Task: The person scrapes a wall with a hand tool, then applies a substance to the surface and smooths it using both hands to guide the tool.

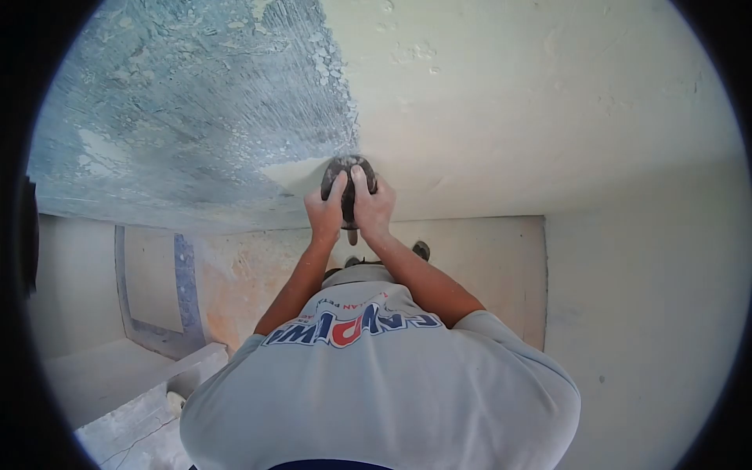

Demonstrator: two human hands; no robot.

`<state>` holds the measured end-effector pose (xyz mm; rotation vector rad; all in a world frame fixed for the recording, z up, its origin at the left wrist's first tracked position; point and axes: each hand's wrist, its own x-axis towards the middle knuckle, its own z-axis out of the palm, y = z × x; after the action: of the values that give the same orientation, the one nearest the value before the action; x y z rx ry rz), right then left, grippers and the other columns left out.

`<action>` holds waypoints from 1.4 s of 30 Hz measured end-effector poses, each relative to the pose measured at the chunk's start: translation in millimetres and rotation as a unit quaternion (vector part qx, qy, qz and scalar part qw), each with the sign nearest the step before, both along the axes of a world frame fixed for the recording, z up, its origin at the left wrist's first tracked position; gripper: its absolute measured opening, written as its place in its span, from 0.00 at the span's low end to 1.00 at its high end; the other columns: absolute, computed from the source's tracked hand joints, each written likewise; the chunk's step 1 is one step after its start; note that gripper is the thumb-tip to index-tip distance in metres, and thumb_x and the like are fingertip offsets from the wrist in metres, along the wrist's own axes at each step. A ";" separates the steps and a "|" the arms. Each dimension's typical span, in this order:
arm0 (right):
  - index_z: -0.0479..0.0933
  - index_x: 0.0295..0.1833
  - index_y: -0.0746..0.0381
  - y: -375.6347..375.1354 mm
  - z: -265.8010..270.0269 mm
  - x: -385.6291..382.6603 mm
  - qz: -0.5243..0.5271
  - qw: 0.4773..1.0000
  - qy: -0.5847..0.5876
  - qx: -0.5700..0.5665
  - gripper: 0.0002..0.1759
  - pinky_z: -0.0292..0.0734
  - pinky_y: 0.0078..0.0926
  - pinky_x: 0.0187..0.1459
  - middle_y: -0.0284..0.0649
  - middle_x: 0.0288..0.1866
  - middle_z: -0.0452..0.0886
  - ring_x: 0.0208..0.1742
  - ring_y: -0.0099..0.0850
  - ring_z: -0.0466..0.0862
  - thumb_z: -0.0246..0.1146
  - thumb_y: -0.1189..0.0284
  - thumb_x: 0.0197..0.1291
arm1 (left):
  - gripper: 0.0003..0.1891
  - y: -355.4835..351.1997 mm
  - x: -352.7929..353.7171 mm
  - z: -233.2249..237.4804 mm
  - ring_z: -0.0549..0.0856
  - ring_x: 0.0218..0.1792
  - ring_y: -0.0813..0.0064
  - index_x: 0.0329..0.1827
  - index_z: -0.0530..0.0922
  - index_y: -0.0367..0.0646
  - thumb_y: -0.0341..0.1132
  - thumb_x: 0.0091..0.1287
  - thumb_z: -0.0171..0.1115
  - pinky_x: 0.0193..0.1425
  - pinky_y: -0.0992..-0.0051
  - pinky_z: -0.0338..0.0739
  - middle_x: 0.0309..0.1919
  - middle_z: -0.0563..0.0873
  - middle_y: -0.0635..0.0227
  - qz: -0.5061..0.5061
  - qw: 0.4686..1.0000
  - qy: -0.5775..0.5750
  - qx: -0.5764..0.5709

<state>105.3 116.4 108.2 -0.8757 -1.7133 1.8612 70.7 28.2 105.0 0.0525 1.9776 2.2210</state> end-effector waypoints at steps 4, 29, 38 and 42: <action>0.82 0.38 0.68 -11.6 -38.0 2.4 -0.054 0.998 0.008 -0.017 0.19 0.73 0.27 0.34 0.33 0.28 0.80 0.30 0.20 0.74 0.66 0.60 0.70 | 0.19 -1.3 1.1 -26.2 0.78 0.28 0.85 0.33 0.85 0.29 0.42 0.68 0.71 0.32 0.74 0.75 0.24 0.85 0.72 0.015 0.997 -0.013 -0.071; 0.81 0.34 0.68 -27.1 -29.0 -8.6 -0.069 0.997 0.032 -0.021 0.23 0.73 0.30 0.32 0.38 0.25 0.79 0.28 0.23 0.73 0.65 0.56 0.69 | 0.19 -13.9 -11.7 -18.7 0.78 0.31 0.84 0.37 0.85 0.28 0.42 0.68 0.71 0.35 0.74 0.76 0.26 0.85 0.71 -0.001 1.000 -0.001 -0.025; 0.81 0.34 0.68 -25.4 -14.2 -14.8 -0.078 0.996 0.038 -0.004 0.22 0.73 0.30 0.33 0.36 0.25 0.79 0.29 0.22 0.74 0.65 0.58 0.69 | 0.19 -14.3 -16.1 -0.6 0.79 0.31 0.84 0.36 0.85 0.28 0.41 0.68 0.71 0.36 0.73 0.76 0.24 0.84 0.71 0.003 1.000 0.021 0.011; 0.85 0.42 0.68 -26.0 4.4 -10.3 -0.030 0.999 -0.001 0.036 0.21 0.77 0.29 0.36 0.39 0.29 0.84 0.31 0.24 0.79 0.65 0.58 0.69 | 0.19 -18.8 -17.7 -13.8 0.79 0.30 0.84 0.35 0.85 0.29 0.43 0.68 0.71 0.35 0.72 0.77 0.24 0.84 0.72 -0.007 0.999 0.019 -0.043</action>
<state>95.1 90.4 112.7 -0.8898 -1.7261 1.7491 53.0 9.4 91.2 0.0999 2.0837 2.1391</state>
